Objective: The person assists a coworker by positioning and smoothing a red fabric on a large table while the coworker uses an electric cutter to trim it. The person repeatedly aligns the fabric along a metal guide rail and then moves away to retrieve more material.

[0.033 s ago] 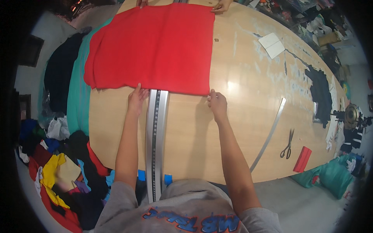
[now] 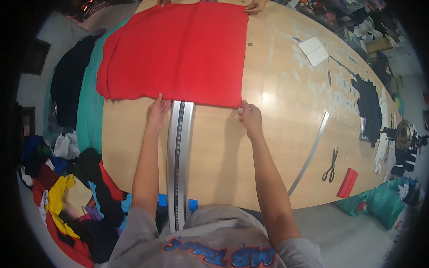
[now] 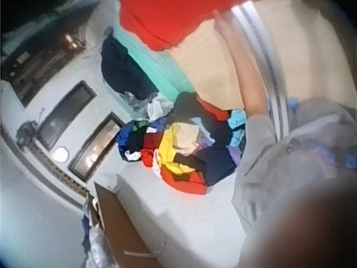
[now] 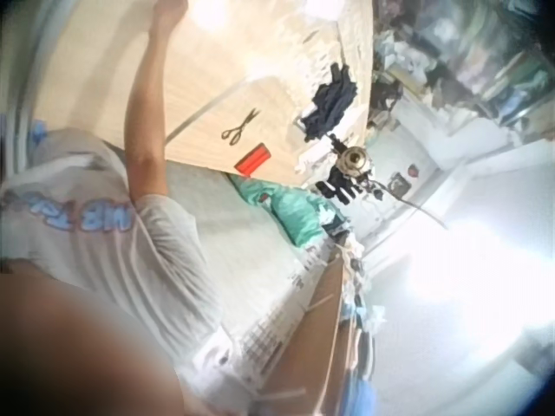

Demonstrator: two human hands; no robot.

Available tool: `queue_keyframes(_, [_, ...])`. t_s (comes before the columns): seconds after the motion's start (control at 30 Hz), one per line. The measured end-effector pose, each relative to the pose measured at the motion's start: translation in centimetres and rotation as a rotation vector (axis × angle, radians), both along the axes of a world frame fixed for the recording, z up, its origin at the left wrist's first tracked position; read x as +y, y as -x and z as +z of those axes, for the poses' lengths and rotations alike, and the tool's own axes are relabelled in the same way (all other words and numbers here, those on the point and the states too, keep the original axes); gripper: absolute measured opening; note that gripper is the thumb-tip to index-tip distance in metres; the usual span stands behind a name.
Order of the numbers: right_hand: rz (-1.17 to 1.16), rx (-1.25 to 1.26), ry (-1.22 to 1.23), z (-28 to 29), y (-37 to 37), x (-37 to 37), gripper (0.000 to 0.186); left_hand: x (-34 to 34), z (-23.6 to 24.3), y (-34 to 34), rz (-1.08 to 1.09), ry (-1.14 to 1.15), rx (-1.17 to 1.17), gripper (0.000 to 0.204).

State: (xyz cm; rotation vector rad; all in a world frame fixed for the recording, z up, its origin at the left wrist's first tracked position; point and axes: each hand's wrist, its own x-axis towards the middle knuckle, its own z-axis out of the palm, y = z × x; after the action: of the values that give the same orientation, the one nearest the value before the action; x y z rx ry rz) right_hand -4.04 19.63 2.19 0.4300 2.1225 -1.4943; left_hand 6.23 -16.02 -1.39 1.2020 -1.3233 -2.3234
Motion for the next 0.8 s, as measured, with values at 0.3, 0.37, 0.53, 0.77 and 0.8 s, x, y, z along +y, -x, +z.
queue_keyframes(0.3, [-0.005,-0.044,0.127,1.1,0.3,-0.2,0.030,0.3,1.2,-0.2,0.007,0.016,0.050,0.038])
queue_keyframes(0.37, [-0.040,0.024,0.238,2.3,0.5,-0.4,0.024,0.4,2.6,0.2,0.030,0.033,0.070,0.036])
queue_keyframes(0.53, [-0.034,0.130,0.333,4.9,0.5,-1.6,0.016,-1.5,3.7,0.4,-0.022,0.215,0.043,0.033])
queue_keyframes(0.77, [-0.059,-0.013,0.211,0.9,-0.4,-1.6,0.021,-0.5,1.0,-0.8,-0.127,0.400,-0.023,0.037])
queue_keyframes(0.8, [-0.057,-0.007,0.208,1.0,-0.4,-1.7,0.021,-0.4,1.1,-0.4,-0.121,0.415,-0.022,0.038])
